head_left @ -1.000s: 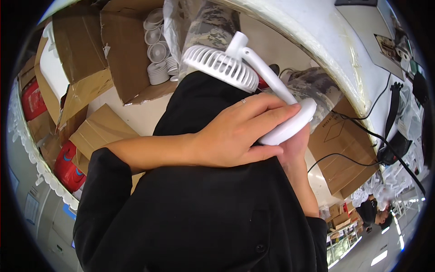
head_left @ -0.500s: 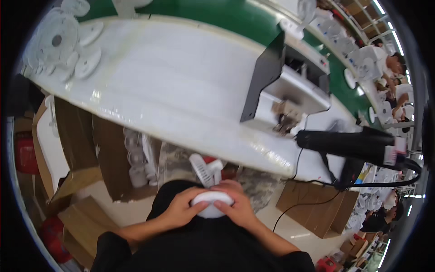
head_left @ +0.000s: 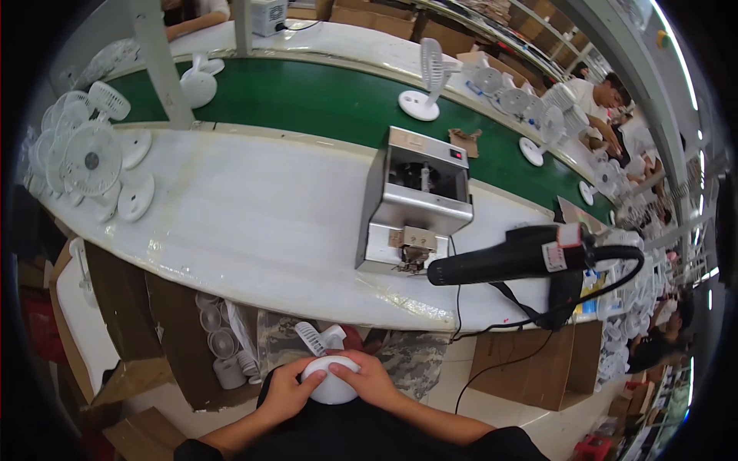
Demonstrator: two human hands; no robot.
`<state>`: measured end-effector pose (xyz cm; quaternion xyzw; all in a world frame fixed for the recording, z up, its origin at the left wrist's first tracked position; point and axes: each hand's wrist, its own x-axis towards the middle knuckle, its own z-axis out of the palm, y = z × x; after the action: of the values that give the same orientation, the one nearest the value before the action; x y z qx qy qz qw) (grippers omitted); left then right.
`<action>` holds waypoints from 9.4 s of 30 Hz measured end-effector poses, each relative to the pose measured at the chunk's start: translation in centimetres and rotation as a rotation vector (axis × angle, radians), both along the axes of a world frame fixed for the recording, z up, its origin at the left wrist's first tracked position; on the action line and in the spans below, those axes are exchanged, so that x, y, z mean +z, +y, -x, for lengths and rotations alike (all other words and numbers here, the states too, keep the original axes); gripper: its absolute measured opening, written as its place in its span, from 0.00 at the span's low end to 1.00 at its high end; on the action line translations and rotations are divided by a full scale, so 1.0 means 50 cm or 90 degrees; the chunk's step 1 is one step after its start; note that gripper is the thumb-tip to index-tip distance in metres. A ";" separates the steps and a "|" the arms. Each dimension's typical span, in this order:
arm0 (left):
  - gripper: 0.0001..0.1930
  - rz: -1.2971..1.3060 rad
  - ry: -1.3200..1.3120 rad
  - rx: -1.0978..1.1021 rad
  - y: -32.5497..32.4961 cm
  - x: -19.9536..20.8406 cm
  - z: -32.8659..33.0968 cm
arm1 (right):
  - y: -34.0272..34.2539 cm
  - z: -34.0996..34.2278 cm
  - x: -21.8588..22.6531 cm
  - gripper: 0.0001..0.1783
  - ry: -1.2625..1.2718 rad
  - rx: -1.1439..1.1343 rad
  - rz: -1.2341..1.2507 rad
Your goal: Assembling small white portable fans by attaching bases and internal components using an electric screwdriver.
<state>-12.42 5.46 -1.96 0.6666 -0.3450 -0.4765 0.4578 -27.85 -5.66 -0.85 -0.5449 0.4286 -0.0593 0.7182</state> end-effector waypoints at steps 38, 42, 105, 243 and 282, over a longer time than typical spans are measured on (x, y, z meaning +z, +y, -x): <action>0.20 0.418 -0.885 -0.172 -0.842 0.126 -0.320 | -0.174 -0.004 0.023 0.10 -0.030 0.058 0.971; 0.23 0.366 -0.920 -0.242 -0.990 0.064 -0.255 | -0.172 0.005 0.026 0.10 -0.030 0.077 0.962; 0.23 0.162 0.017 0.060 -0.144 0.036 0.032 | -0.328 0.020 0.367 0.26 -0.612 -0.300 0.519; 0.22 0.126 0.128 0.081 -0.206 0.090 0.050 | -0.283 -0.023 0.284 0.30 -0.577 0.040 0.406; 0.30 0.108 0.205 0.048 -0.171 0.061 0.019 | -0.352 0.002 0.340 0.25 -0.629 -0.155 0.583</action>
<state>-13.36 -3.07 1.10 0.5531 -0.2808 -0.5291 0.5791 -27.94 -23.25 16.14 -0.6510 0.0404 -0.5564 0.5147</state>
